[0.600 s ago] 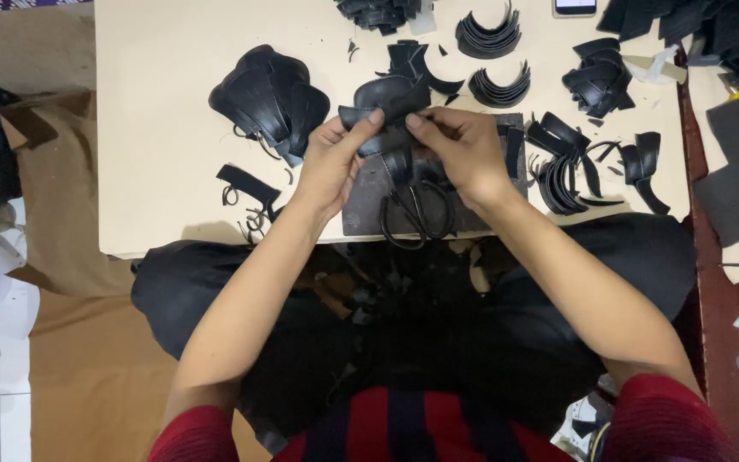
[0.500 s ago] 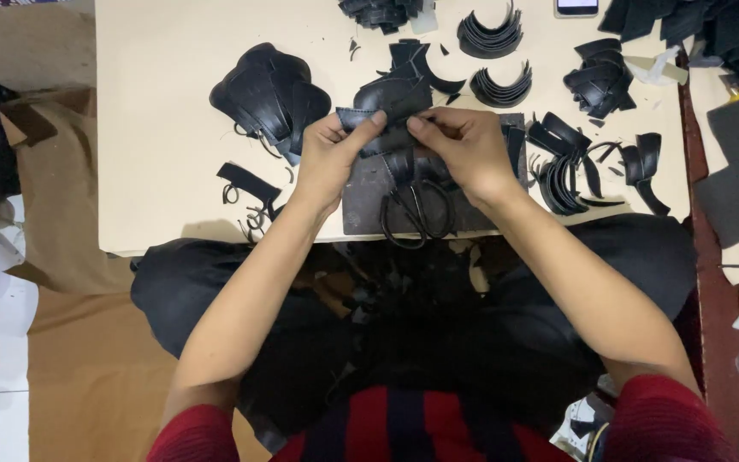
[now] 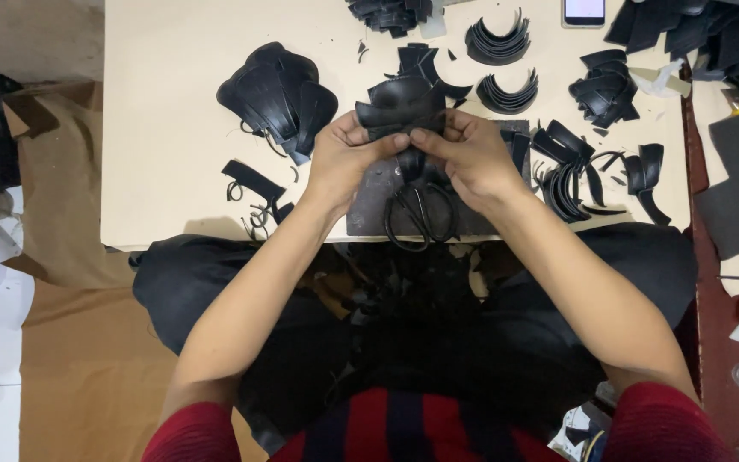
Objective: The person sits cross-legged on the floor and assembles small black leather pieces by hand. They repeatedly pick up curved leather strips, fold them, and attach them to a central leather component, stacking the finished units on the table.
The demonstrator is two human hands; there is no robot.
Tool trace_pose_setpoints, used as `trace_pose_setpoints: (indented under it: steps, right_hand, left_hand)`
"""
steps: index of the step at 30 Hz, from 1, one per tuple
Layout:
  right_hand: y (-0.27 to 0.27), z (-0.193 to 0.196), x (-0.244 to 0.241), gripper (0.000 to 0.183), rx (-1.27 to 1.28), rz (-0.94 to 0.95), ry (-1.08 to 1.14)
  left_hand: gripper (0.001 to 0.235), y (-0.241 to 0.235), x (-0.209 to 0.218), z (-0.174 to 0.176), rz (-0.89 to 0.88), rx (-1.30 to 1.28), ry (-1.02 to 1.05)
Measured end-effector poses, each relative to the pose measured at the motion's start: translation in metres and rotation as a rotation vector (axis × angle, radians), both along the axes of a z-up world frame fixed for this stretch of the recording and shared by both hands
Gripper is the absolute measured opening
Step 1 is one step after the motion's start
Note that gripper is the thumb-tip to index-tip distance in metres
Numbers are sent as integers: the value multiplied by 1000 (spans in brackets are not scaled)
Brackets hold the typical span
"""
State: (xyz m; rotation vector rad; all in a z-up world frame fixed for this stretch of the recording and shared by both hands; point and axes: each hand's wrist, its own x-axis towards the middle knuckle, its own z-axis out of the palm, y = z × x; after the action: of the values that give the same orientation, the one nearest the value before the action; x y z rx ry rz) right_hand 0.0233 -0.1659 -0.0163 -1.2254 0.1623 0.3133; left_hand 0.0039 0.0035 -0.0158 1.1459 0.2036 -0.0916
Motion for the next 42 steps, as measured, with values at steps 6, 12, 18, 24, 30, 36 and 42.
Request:
trace_pose_setpoints:
  steps: [6,12,18,24,30,36,42]
  right_hand:
    - [-5,2,3,36,-126,28,-154]
    - [-3,24,-6,30,-282,62,-252]
    - [-1,17,-3,22,-262,57,-221]
    - [-4,17,-3,20,-338,83,-225]
    - [1,12,-9,28,-302,110,-182]
    - [1,22,-8,28,-245,93,-150]
    - [-3,-12,6,19,-7,-61,-24]
  left_hand:
    - [24,4,4,-10,-76,-171,-12]
    - [18,24,22,-70,30,93,-72]
    - [15,8,10,-10,28,114,-140]
    - [21,1,7,-33,-18,-107,-78]
    - [18,-9,-3,7,121,-2,-28]
    - [15,5,2,5,27,90,-30]
    - [15,-8,2,-10,63,-315,85]
